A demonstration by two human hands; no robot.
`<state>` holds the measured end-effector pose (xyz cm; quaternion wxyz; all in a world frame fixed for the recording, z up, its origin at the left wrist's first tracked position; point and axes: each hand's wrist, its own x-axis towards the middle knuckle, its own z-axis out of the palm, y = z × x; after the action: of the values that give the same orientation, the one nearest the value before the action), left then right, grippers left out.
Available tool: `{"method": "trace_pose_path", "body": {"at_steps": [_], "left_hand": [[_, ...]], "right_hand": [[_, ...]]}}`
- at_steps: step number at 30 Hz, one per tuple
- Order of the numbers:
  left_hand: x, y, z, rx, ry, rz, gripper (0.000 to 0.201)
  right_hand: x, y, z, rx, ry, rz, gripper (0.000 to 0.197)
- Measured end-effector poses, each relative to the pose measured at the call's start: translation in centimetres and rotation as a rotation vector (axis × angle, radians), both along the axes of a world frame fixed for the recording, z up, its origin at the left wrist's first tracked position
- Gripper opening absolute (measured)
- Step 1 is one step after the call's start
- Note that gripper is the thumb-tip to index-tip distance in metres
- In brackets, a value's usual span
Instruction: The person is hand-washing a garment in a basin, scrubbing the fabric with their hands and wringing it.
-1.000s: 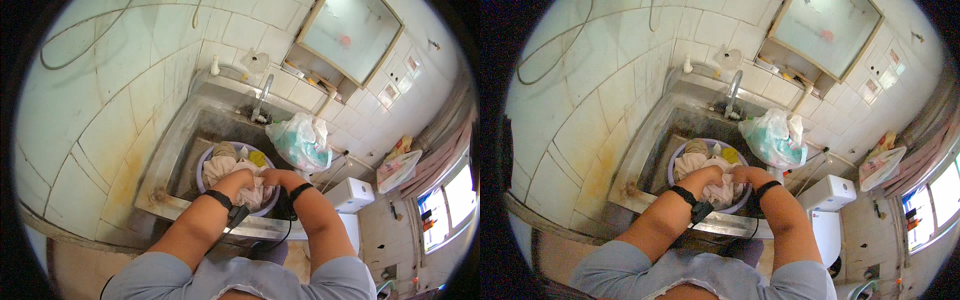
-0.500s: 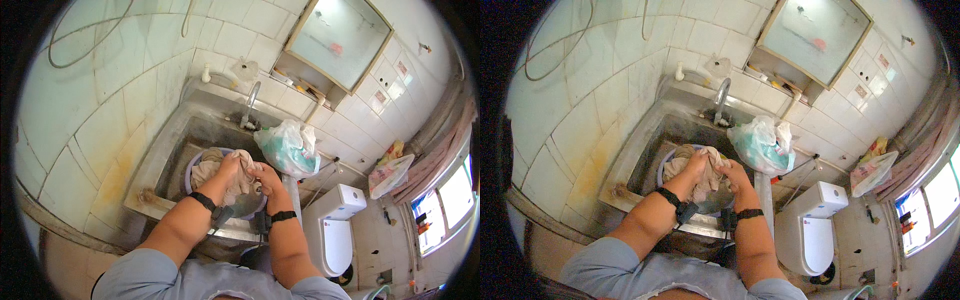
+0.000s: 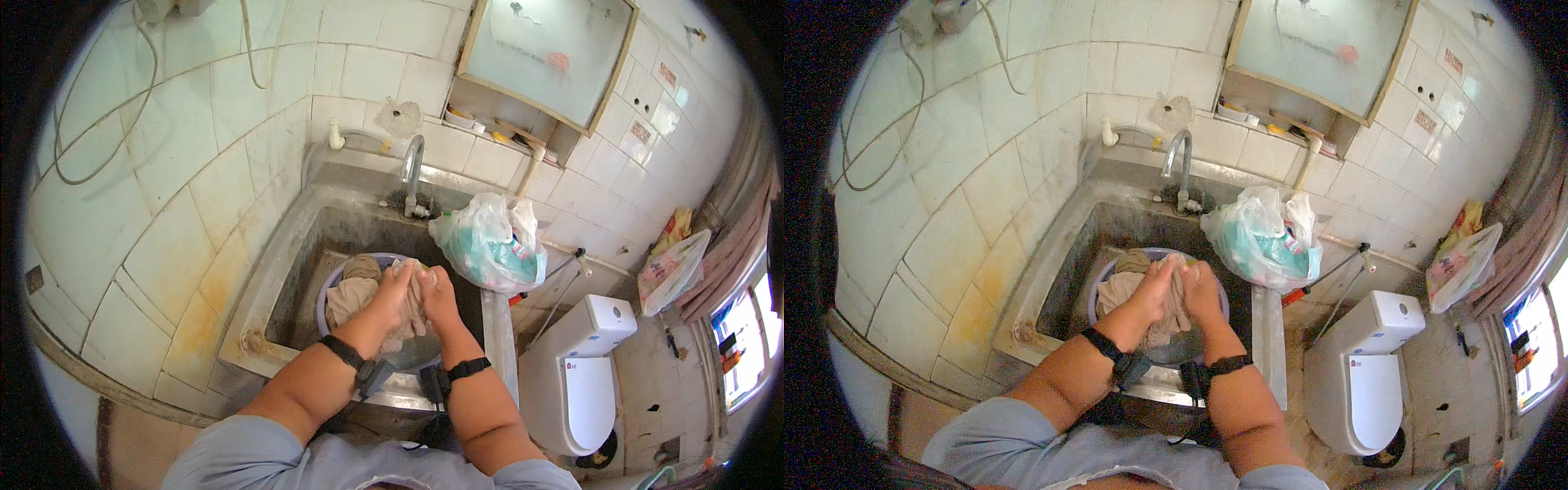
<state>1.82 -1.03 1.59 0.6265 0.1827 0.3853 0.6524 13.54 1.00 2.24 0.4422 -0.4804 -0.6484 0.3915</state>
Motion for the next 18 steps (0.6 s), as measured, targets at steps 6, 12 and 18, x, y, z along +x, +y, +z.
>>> {"method": "trace_pose_path", "body": {"at_steps": [6, 12, 18], "left_hand": [[-1.3, 0.7, -2.9, -0.007, -0.138, -0.112, 0.044], [0.7, 0.7, -2.4, -0.11, -0.158, -0.265, 0.035], [0.4, 0.6, -3.7, 0.001, -0.111, -0.204, 0.041]], "right_hand": [[-1.5, -4.4, 4.1, 0.236, -0.12, 0.278, 0.032], [-0.3, -1.3, 2.0, 0.19, -0.216, -0.095, 0.034], [-0.7, -2.3, 2.2, 0.155, -0.119, -0.02, 0.034]]}}
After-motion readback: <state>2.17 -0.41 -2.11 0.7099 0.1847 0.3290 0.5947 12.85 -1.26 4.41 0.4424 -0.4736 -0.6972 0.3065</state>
